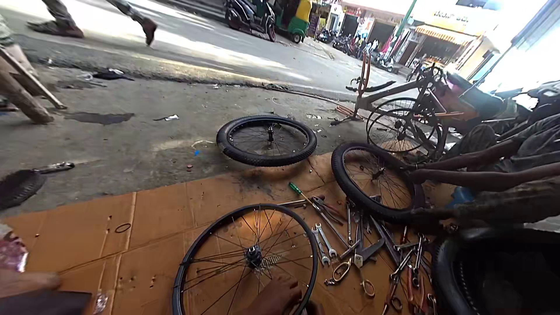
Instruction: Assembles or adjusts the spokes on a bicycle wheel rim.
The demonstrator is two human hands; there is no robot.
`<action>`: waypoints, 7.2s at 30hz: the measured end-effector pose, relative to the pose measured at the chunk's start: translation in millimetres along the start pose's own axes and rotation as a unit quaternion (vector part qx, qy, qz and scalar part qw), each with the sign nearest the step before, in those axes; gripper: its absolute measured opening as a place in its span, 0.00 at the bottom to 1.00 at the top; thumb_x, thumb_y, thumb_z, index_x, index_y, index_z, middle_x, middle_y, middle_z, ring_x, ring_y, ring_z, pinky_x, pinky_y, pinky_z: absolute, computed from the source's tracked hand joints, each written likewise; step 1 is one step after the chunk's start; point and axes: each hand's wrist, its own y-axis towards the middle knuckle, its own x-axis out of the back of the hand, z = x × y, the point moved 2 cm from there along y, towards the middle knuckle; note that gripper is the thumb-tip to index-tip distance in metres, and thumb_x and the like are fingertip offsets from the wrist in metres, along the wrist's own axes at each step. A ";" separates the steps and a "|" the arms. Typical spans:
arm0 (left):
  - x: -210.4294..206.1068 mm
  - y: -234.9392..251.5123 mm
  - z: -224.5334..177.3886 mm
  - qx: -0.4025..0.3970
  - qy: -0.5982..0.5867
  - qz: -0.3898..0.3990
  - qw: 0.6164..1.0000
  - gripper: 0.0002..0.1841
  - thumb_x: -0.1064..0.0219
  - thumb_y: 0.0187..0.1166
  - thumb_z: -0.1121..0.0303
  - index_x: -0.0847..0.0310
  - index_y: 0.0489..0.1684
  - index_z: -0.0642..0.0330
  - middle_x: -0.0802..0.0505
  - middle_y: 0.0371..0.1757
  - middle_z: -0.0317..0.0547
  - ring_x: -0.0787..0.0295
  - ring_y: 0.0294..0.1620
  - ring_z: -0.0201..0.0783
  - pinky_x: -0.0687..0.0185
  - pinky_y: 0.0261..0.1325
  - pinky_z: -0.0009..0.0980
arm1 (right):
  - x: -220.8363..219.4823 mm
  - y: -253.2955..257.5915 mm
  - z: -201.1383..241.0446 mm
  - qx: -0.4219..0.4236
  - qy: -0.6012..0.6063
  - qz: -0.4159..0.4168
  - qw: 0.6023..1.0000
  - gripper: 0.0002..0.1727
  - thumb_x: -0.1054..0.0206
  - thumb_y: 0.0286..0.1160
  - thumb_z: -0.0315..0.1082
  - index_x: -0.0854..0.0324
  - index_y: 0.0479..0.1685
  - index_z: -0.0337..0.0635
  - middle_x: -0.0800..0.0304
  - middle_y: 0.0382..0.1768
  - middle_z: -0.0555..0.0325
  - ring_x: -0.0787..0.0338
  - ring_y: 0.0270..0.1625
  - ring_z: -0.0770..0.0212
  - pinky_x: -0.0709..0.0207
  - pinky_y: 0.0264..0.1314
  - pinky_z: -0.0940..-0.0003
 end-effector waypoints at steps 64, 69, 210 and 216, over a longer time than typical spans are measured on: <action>-65.2 -5.0 1.8 0.310 -0.529 -0.085 0.785 0.23 0.43 0.90 0.48 0.13 0.46 0.59 0.06 0.41 0.39 0.09 0.38 0.32 0.13 0.48 0.34 | 6.1 -15.0 2.5 -0.223 0.092 -0.090 0.966 0.08 0.30 0.70 0.17 0.10 0.45 0.27 0.05 0.38 0.50 0.08 0.35 0.67 0.13 0.41 0.74; -65.1 -3.9 1.0 0.318 -0.512 -0.077 0.794 0.26 0.46 0.91 0.45 0.11 0.45 0.57 0.05 0.41 0.40 0.08 0.40 0.34 0.12 0.51 0.39 | 0.0 -15.0 -12.7 -0.202 0.113 -0.080 0.970 0.09 0.30 0.62 0.13 0.12 0.41 0.25 0.08 0.46 0.46 0.08 0.46 0.64 0.12 0.51 0.72; -15.9 6.0 4.8 0.090 -0.234 0.116 0.961 0.21 0.54 0.94 0.56 0.20 0.60 0.62 0.10 0.45 0.58 0.10 0.47 0.54 0.18 0.56 0.57 | 2.7 -7.7 -3.7 0.065 -0.035 -0.028 0.997 0.09 0.30 0.62 0.26 0.11 0.39 0.30 0.08 0.40 0.51 0.08 0.42 0.67 0.12 0.50 0.74; -19.2 4.4 8.9 0.085 -0.262 0.104 0.956 0.20 0.53 0.93 0.59 0.24 0.65 0.64 0.11 0.48 0.59 0.11 0.47 0.54 0.17 0.56 0.57 | -1.8 -7.9 -11.1 0.061 -0.044 -0.034 0.997 0.09 0.33 0.68 0.30 0.10 0.38 0.34 0.08 0.39 0.54 0.08 0.42 0.68 0.12 0.51 0.74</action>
